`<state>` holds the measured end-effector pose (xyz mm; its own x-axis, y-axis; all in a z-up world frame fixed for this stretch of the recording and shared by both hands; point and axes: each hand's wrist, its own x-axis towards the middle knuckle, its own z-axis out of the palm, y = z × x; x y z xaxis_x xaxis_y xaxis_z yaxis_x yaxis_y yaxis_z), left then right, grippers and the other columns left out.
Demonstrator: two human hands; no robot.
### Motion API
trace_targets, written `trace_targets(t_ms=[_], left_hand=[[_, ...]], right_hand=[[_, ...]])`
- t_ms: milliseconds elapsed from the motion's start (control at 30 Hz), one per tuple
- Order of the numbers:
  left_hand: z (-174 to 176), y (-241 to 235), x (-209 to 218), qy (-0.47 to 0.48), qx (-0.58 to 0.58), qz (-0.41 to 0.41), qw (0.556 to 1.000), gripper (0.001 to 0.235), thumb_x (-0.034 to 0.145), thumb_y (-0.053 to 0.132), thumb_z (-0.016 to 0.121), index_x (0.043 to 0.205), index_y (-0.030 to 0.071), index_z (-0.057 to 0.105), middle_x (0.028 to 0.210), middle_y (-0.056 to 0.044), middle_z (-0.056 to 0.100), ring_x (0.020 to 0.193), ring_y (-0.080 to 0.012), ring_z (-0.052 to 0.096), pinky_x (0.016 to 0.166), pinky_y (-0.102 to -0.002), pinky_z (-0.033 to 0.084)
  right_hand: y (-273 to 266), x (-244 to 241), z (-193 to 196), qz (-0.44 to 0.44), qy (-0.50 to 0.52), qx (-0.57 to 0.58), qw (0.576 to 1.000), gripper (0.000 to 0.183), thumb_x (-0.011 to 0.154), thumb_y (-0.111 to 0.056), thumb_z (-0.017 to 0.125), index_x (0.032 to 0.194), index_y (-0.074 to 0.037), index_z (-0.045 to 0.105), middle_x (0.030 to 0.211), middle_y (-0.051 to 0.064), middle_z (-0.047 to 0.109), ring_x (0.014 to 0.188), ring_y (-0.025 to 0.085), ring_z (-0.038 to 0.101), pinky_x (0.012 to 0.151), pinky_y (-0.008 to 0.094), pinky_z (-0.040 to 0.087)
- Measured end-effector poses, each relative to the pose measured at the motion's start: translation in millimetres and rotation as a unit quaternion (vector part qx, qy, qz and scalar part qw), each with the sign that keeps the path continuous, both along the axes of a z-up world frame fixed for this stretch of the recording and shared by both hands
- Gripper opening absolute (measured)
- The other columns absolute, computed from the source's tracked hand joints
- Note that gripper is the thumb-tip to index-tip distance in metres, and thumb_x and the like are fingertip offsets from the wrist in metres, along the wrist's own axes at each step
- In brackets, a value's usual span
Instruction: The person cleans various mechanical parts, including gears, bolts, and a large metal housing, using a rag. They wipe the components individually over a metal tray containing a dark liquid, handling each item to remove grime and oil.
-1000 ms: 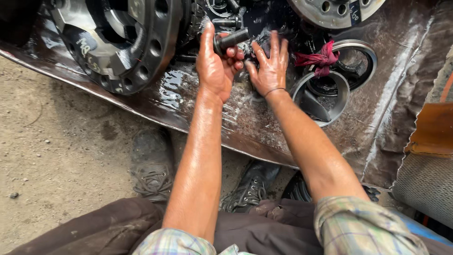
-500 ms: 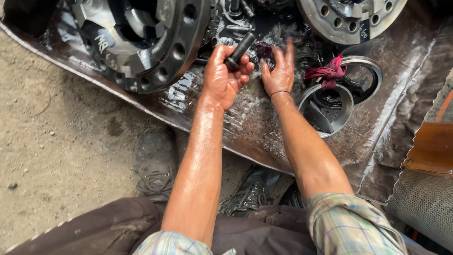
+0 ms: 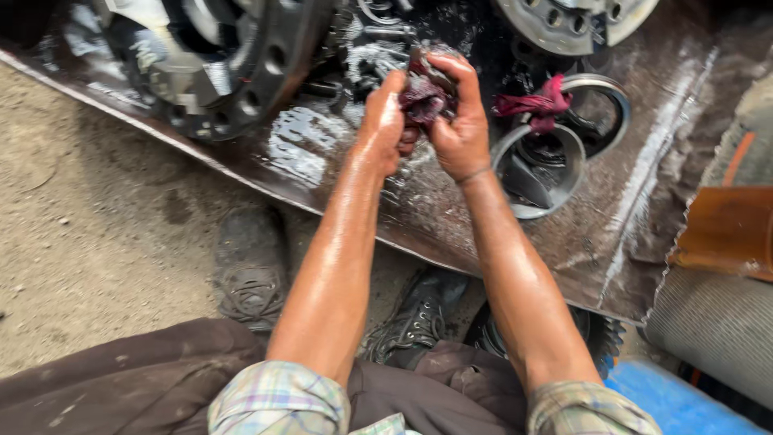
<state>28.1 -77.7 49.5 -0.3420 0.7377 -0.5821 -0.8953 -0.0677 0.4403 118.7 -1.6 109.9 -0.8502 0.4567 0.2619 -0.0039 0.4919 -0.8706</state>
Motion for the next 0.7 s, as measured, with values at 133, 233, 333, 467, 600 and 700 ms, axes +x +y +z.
trace_targets(t_ms=[133,233,333,467,600,700], left_hand=[[4.8,1.0,14.7,0.077,0.025,0.02,0.996,0.041,0.102,0.047,0.043,0.086,0.012,0.054,0.063,0.003,0.046,0.046,-0.0066,0.04,0.033,-0.025,0.028],[12.6,4.5,25.5,0.058,0.013,0.026,0.998,0.031,0.104,0.04,0.046,0.094,0.011,0.05,0.07,0.003,0.045,0.051,-0.0062,0.045,0.037,-0.025,0.033],[21.9,6.1,19.8,0.039,-0.02,-0.041,0.998,0.037,0.102,0.042,0.045,0.098,0.007,0.057,0.072,-0.003,0.055,0.051,-0.0101,0.057,0.039,-0.024,0.045],[19.8,2.4,4.5,-0.004,-0.004,-0.037,0.999,0.045,0.105,0.041,0.054,0.108,-0.003,0.061,0.081,-0.009,0.066,0.062,-0.0121,0.068,0.049,-0.025,0.058],[19.5,-0.2,-2.7,0.025,0.039,-0.002,0.999,0.033,0.103,0.038,0.057,0.109,0.005,0.055,0.081,-0.005,0.063,0.057,-0.0093,0.058,0.04,-0.022,0.045],[19.3,-3.4,-6.1,0.045,-0.01,-0.013,0.999,0.026,0.099,0.034,0.058,0.109,0.01,0.053,0.077,-0.006,0.062,0.055,-0.0109,0.06,0.039,-0.022,0.046]], right_hand=[[18.2,-2.0,-21.9,-0.152,-0.065,0.086,0.983,0.043,0.089,-0.003,0.052,0.132,-0.009,0.056,0.116,0.005,0.072,0.113,0.022,0.074,0.103,0.033,0.058],[56.7,-12.8,-54.8,-0.218,-0.047,0.001,0.975,0.023,0.103,-0.016,0.061,0.122,-0.004,0.06,0.106,0.007,0.072,0.1,0.02,0.072,0.092,0.036,0.059],[94.2,-6.2,-84.4,-0.246,-0.05,-0.14,0.958,0.032,0.111,-0.031,0.06,0.119,0.0,0.062,0.106,0.012,0.07,0.097,0.022,0.065,0.09,0.038,0.057],[111.8,21.1,-106.3,-0.266,-0.178,0.041,0.946,0.031,0.103,-0.03,0.062,0.127,-0.012,0.055,0.121,0.013,0.07,0.106,0.026,0.074,0.094,0.037,0.059],[74.7,51.8,-117.6,-0.201,-0.209,0.555,0.78,0.086,0.075,-0.076,0.07,0.14,-0.02,0.059,0.13,0.034,0.058,0.103,0.052,0.06,0.085,0.043,0.051],[52.0,53.7,-98.6,-0.101,-0.271,0.28,0.915,0.042,0.087,-0.004,0.067,0.125,-0.02,0.063,0.131,0.011,0.068,0.124,0.029,0.067,0.109,0.039,0.055]])
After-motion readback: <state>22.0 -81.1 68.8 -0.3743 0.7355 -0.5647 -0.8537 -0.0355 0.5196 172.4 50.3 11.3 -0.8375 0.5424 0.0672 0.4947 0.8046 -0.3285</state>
